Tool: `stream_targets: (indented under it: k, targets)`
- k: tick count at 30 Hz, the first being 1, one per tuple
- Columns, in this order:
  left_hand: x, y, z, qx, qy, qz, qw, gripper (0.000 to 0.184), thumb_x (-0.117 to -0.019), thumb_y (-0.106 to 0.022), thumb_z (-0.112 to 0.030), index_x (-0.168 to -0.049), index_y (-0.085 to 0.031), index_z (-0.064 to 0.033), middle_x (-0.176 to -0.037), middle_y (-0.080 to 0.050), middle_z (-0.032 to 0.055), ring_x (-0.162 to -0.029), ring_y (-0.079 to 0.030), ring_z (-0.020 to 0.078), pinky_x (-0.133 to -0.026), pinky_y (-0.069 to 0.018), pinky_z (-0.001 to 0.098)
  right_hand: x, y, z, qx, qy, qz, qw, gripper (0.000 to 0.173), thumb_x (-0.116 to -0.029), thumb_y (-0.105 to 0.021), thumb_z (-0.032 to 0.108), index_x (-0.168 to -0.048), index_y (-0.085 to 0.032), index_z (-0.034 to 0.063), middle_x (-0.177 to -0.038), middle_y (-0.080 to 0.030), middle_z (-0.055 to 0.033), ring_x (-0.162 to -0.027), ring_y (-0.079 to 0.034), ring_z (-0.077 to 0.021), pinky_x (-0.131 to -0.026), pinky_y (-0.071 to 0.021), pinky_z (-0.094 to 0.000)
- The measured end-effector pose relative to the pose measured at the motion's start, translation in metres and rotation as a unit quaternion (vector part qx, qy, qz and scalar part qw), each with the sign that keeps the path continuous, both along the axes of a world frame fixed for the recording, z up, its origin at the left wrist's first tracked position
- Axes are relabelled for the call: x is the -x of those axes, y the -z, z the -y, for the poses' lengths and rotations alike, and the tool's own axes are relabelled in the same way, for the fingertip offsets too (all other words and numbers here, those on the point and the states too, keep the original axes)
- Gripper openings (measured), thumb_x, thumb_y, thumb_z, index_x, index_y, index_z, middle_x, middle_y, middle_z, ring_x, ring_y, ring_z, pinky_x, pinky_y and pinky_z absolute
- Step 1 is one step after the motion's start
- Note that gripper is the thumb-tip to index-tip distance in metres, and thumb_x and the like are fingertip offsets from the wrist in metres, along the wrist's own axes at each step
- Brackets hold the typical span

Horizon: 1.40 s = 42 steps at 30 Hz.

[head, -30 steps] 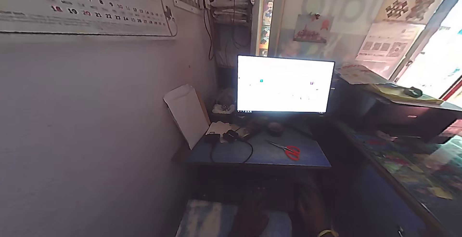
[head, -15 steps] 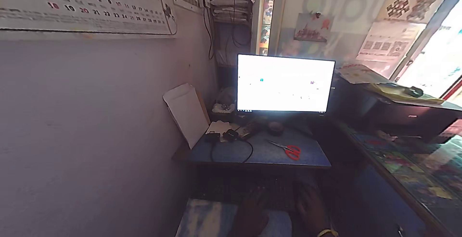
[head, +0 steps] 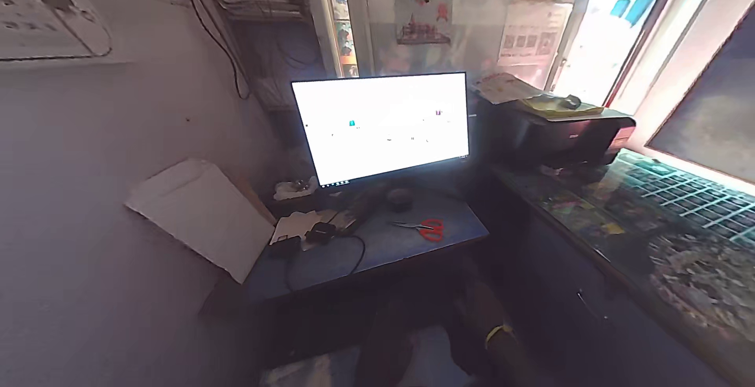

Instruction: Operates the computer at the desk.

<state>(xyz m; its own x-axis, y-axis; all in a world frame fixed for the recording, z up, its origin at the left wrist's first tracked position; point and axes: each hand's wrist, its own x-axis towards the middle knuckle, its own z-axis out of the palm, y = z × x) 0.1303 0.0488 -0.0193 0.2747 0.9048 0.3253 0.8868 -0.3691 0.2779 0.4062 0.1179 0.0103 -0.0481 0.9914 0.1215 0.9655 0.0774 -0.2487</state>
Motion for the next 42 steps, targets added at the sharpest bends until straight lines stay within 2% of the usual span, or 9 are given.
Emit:
stream_targets:
  k: [2, 12, 21, 27, 31, 35, 39, 42]
  targets:
    - [0.002, 0.005, 0.0, -0.01, 0.004, 0.003, 1.0, 0.052, -0.1007, -0.049, -0.054, -0.128, -0.071, -0.0153, -0.155, -0.05, 0.0109, -0.147, -0.043, 0.0308, -0.121, -0.0325, 0.0527, 0.0, -0.001, 0.001, 0.003, -0.013, -0.001, 1.0, 0.056, -0.0966, -0.058, 0.041, -0.145, -0.058, 0.0126, -0.152, -0.052, -0.0163, -0.143, -0.047, -0.0334, -0.118, -0.0397, -0.049]
    - [0.004, 0.011, -0.003, -0.005, 0.011, -0.009, 1.0, 0.056, -0.1011, -0.046, -0.056, -0.127, -0.071, -0.0137, -0.157, -0.048, 0.0097, -0.149, -0.039, 0.0293, -0.122, -0.0296, 0.053, -0.003, 0.007, 0.001, -0.049, -0.041, -0.008, 0.998, 0.051, -0.095, -0.058, 0.039, -0.141, -0.063, 0.0164, -0.152, -0.053, -0.0119, -0.143, -0.047, -0.0316, -0.118, -0.0401, -0.0485]
    - [0.004, 0.008, 0.0, -0.007, 0.021, 0.031, 0.999, 0.054, -0.1017, -0.046, -0.053, -0.126, -0.071, -0.0112, -0.158, -0.047, 0.0102, -0.149, -0.039, 0.0307, -0.122, -0.0298, 0.0548, -0.004, 0.008, 0.001, -0.032, -0.051, -0.03, 0.998, 0.05, -0.0964, -0.055, 0.038, -0.14, -0.064, 0.0167, -0.153, -0.052, -0.0125, -0.145, -0.045, -0.0313, -0.118, -0.0387, -0.0466]
    - [0.005, 0.014, -0.002, -0.043, 0.02, 0.038, 0.998, 0.054, -0.1006, -0.047, -0.055, -0.13, -0.069, -0.015, -0.157, -0.047, 0.0121, -0.147, -0.043, 0.0299, -0.119, -0.0345, 0.0531, -0.003, 0.005, 0.002, -0.047, -0.055, -0.039, 0.997, 0.051, -0.0957, -0.056, 0.037, -0.14, -0.063, 0.0151, -0.152, -0.053, -0.0112, -0.144, -0.047, -0.0303, -0.118, -0.0397, -0.0466]
    - [0.005, 0.015, -0.002, -0.04, 0.025, 0.038, 0.998, 0.053, -0.1013, -0.047, -0.054, -0.127, -0.071, -0.0153, -0.156, -0.05, 0.0077, -0.148, -0.042, 0.027, -0.121, -0.0318, 0.0524, -0.003, 0.008, 0.001, -0.065, -0.056, -0.035, 0.996, 0.05, -0.0952, -0.056, 0.037, -0.141, -0.062, 0.0169, -0.151, -0.055, -0.0093, -0.143, -0.048, -0.0289, -0.117, -0.0414, -0.0453]
    - [0.005, 0.014, -0.003, -0.033, 0.022, 0.02, 0.999, 0.053, -0.1016, -0.045, -0.054, -0.129, -0.07, -0.0161, -0.157, -0.048, 0.0083, -0.148, -0.041, 0.0269, -0.121, -0.0318, 0.0526, -0.003, 0.009, -0.001, -0.068, -0.057, -0.03, 0.996, 0.05, -0.0953, -0.055, 0.037, -0.14, -0.063, 0.0164, -0.151, -0.055, -0.0089, -0.142, -0.048, -0.0285, -0.117, -0.0416, -0.0449]
    - [0.005, 0.015, -0.004, -0.042, 0.027, 0.029, 0.998, 0.048, -0.1015, -0.046, -0.054, -0.137, -0.065, -0.0284, -0.159, -0.046, 0.0061, -0.148, -0.041, 0.0257, -0.121, -0.0322, 0.0531, -0.003, 0.01, 0.0, -0.064, -0.051, -0.026, 0.996, 0.05, -0.0957, -0.055, 0.037, -0.141, -0.063, 0.0173, -0.151, -0.054, -0.0081, -0.143, -0.048, -0.0275, -0.117, -0.0413, -0.0443]
    - [0.006, 0.015, -0.004, -0.026, 0.033, 0.016, 0.999, 0.05, -0.1027, -0.042, -0.057, -0.138, -0.065, -0.0313, -0.161, -0.043, 0.0013, -0.151, -0.036, 0.0216, -0.124, -0.0264, 0.0507, -0.003, 0.012, -0.001, -0.078, -0.053, -0.026, 0.995, 0.05, -0.0948, -0.055, 0.037, -0.14, -0.064, 0.0175, -0.149, -0.056, -0.0083, -0.141, -0.05, -0.0275, -0.115, -0.043, -0.044]
